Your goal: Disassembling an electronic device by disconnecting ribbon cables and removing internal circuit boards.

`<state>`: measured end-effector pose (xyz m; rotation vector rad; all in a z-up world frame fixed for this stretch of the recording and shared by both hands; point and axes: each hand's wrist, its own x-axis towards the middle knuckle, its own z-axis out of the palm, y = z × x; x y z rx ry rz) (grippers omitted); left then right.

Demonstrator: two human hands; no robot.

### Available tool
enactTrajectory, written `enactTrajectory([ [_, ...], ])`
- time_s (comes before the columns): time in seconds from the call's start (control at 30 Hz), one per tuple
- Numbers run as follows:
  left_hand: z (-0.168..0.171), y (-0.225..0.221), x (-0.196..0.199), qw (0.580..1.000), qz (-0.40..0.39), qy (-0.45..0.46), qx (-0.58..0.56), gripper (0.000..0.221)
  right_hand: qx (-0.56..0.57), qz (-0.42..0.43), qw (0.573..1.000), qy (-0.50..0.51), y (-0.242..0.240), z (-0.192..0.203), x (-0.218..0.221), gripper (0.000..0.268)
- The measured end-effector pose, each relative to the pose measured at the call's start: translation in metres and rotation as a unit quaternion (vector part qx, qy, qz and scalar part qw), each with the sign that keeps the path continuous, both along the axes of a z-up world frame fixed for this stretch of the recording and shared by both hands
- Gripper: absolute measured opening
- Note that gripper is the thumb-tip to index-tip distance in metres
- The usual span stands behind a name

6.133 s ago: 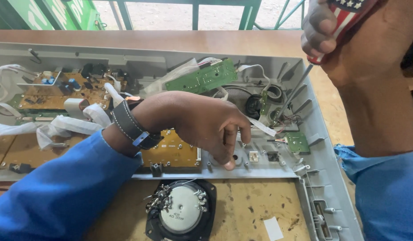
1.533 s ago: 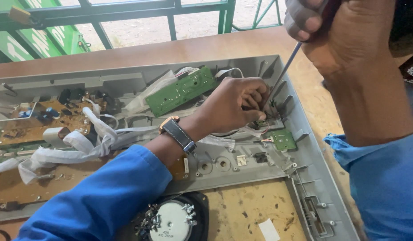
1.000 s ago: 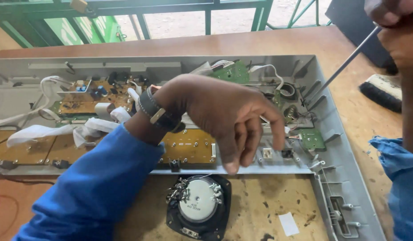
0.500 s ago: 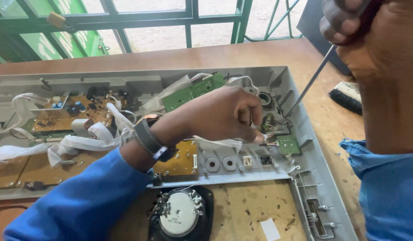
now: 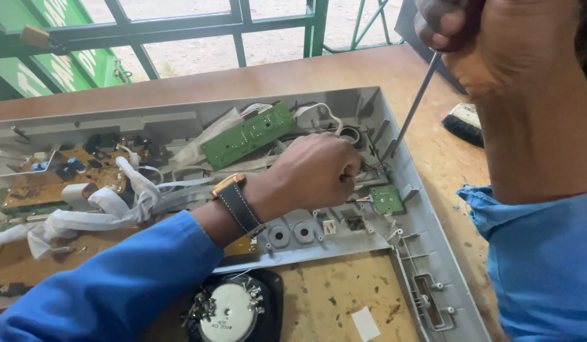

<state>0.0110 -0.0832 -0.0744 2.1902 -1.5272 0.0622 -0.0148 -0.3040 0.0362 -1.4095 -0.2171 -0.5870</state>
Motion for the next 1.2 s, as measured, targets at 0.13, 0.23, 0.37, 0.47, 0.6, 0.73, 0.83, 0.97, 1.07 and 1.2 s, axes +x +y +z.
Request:
enactTrajectory([
  [0.13,0.008,0.003,0.002,0.996,-0.006,0.02,-0.084,0.026,-0.011,-0.006,1.0,0.006,0.003,0.001,-0.003,0.027],
  [0.23,0.012,0.008,0.01,0.986,0.042,0.035,-0.158,0.023,-0.024,0.007,1.0,-0.002,0.005,0.001,-0.001,0.029],
  [0.37,0.016,0.016,0.018,0.954,0.032,0.213,-0.207,0.022,-0.04,0.027,0.999,-0.005,0.02,0.009,-0.01,0.027],
  [0.47,0.008,0.017,0.029,0.906,0.009,0.327,-0.27,0.019,-0.064,0.041,0.997,0.01,0.03,0.016,-0.014,0.021],
  [0.6,0.013,0.022,0.031,0.811,0.021,0.497,-0.309,0.015,0.021,0.054,0.998,0.035,0.03,0.016,-0.008,0.015],
  [0.73,0.022,0.027,0.027,0.807,0.062,0.5,-0.31,0.017,-0.025,0.06,0.998,0.023,0.036,0.018,-0.012,0.017],
  [0.83,0.021,0.029,0.028,0.776,0.059,0.53,-0.336,0.018,-0.045,0.058,0.996,0.051,0.037,0.018,-0.01,0.019],
  [0.97,0.02,0.03,0.029,0.752,0.045,0.557,-0.35,0.018,-0.262,0.064,0.963,0.016,0.044,0.019,-0.014,0.011],
  [1.07,0.014,0.029,0.033,0.719,0.044,0.582,-0.378,0.019,-0.296,0.105,0.949,-0.02,0.041,0.015,-0.009,0.013],
  [1.2,0.02,0.032,0.023,0.766,0.074,0.501,-0.395,0.048,-0.301,0.077,0.95,-0.019,0.053,0.021,-0.021,0.015],
])
